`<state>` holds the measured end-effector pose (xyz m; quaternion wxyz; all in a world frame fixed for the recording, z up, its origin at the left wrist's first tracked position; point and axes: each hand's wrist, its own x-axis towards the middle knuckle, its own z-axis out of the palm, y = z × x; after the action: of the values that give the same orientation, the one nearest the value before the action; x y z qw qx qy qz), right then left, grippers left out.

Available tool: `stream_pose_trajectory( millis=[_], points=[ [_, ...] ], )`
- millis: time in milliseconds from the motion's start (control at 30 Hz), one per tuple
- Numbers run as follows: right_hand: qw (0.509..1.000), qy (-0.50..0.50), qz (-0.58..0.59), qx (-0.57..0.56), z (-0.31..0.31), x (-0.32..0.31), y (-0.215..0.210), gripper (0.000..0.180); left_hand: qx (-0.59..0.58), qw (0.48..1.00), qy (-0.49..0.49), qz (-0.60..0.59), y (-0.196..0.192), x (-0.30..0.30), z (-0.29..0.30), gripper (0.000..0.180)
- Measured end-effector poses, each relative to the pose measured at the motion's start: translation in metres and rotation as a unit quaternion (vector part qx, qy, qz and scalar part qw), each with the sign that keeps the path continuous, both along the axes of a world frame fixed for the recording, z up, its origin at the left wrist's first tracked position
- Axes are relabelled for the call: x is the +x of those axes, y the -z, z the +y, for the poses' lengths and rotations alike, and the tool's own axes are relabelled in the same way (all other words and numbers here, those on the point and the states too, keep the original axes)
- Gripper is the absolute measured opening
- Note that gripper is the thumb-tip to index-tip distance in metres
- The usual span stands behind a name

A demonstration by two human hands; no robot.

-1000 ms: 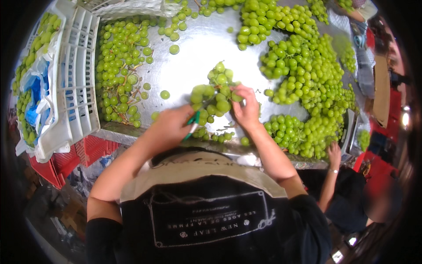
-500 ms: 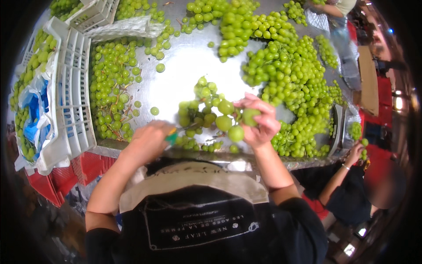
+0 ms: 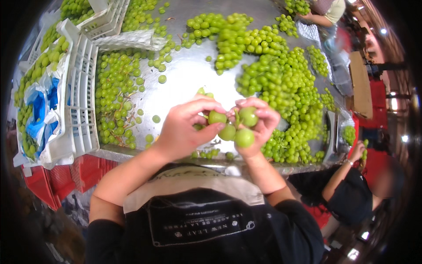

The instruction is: The person sorts green grapes on a metal table by hand and with scissors, removing individual grapes from bunches before placing the bunches into crates.

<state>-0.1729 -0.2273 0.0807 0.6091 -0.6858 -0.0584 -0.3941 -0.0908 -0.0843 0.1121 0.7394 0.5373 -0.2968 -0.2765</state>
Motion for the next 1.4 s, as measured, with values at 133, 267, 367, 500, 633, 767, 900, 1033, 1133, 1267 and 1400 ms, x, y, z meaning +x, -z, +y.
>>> stream_pose_trajectory(
  millis=[133,267,367,500,633,767,900,1033,1133,1267,1400],
  points=[
    [0.977,-0.044,0.037,0.206,0.016,0.009,-0.005,0.037,0.045,0.967,-0.028,-0.249,-0.004,0.02,0.012,0.028],
    [0.938,-0.083,0.133,0.31,0.026,0.011,-0.016,0.041,0.043,0.932,0.013,-0.36,-0.017,0.038,0.024,0.028],
    [0.919,-0.135,0.187,0.32,0.031,0.012,-0.017,0.042,0.038,0.96,0.085,-0.264,-0.014,0.05,0.033,0.029],
    [0.884,-0.115,0.187,0.412,0.026,0.019,-0.007,0.041,-0.049,0.982,0.183,0.024,0.011,0.062,0.047,0.024],
    [0.903,-0.004,0.159,0.399,-0.018,0.016,-0.003,0.043,0.028,0.992,0.117,0.032,0.019,0.083,0.081,0.027],
    [0.899,0.002,0.175,0.402,-0.026,0.012,-0.001,0.045,0.266,0.955,0.008,-0.13,0.013,0.083,0.074,0.035],
    [0.863,-0.069,0.198,0.459,-0.019,0.012,0.0,0.047,0.19,0.969,0.008,-0.156,0.013,0.062,0.04,0.042],
    [0.81,-0.144,0.206,0.53,-0.014,0.01,-0.007,0.047,0.117,0.983,0.003,-0.142,0.0,0.039,0.0,0.044],
    [0.805,-0.171,0.203,0.531,-0.015,0.008,0.0,0.048,0.109,0.977,0.014,-0.185,-0.01,0.032,-0.012,0.043],
    [0.836,-0.16,0.206,0.483,-0.012,0.005,-0.002,0.045,0.09,0.985,0.028,-0.141,-0.002,0.034,-0.013,0.035],
    [0.818,-0.192,0.202,0.504,-0.013,0.004,-0.011,0.043,0.055,0.994,0.075,0.065,-0.007,0.034,-0.011,0.028]
  ],
)
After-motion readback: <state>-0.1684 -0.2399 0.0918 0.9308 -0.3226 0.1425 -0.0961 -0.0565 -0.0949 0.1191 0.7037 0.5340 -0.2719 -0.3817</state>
